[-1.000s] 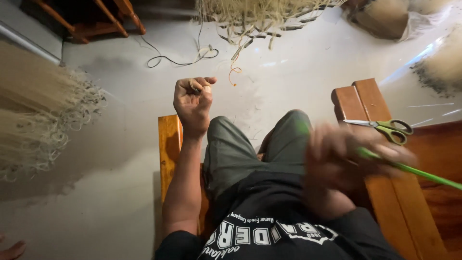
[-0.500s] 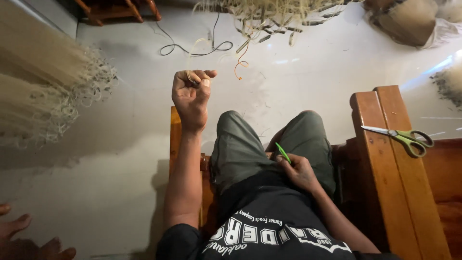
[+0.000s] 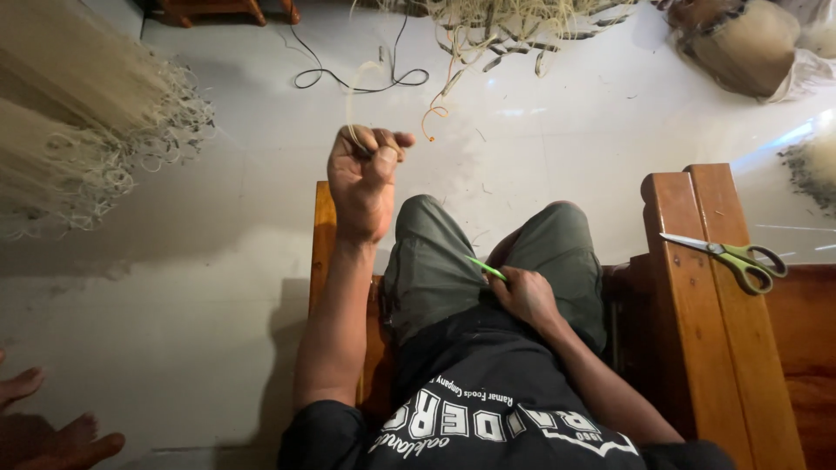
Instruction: Repairing a fishing net by threading a shuttle through the mesh and tying knots
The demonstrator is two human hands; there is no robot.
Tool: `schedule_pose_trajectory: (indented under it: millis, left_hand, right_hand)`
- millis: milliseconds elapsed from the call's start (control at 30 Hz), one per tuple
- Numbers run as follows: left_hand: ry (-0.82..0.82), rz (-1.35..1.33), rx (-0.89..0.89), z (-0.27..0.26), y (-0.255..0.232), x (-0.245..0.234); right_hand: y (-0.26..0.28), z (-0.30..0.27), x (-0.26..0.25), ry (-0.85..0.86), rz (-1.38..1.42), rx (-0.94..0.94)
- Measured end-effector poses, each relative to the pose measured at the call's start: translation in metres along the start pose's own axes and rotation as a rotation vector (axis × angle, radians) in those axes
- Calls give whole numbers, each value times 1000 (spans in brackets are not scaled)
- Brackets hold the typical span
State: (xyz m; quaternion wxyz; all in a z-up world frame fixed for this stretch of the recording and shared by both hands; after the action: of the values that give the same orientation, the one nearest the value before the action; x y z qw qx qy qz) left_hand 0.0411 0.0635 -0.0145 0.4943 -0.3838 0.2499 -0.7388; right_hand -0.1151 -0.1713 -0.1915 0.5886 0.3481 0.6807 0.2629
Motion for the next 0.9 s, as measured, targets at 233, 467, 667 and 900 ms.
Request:
schedule_pose_trajectory:
  millis: [233, 467, 667, 900]
  left_hand:
    - [84, -78, -114, -16, 4, 14]
    - [44, 56, -59, -13, -4, 15]
    - [-120, -36, -37, 0, -20, -6]
    - [-152, -20, 60, 6, -33, -36]
  right_hand:
    - [-15, 49, 22, 0, -163, 79]
    - [-7, 41, 12, -15, -133, 200]
    - [25, 11, -18, -142, 295, 11]
    - [-40, 8, -31, -328, 1036, -239]
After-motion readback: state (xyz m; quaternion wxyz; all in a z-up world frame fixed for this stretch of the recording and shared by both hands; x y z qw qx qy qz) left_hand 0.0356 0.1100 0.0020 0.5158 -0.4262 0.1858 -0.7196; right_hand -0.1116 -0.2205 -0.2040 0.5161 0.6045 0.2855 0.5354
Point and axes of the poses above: each hand's wrist, its own z-axis towards the middle knuckle, its own x-axis out of the palm, y = z × x, the point moved 2 cm from there along z, towards the middle knuckle, and after that the axes turned 15 degrees about z, right-handed, at the moved point
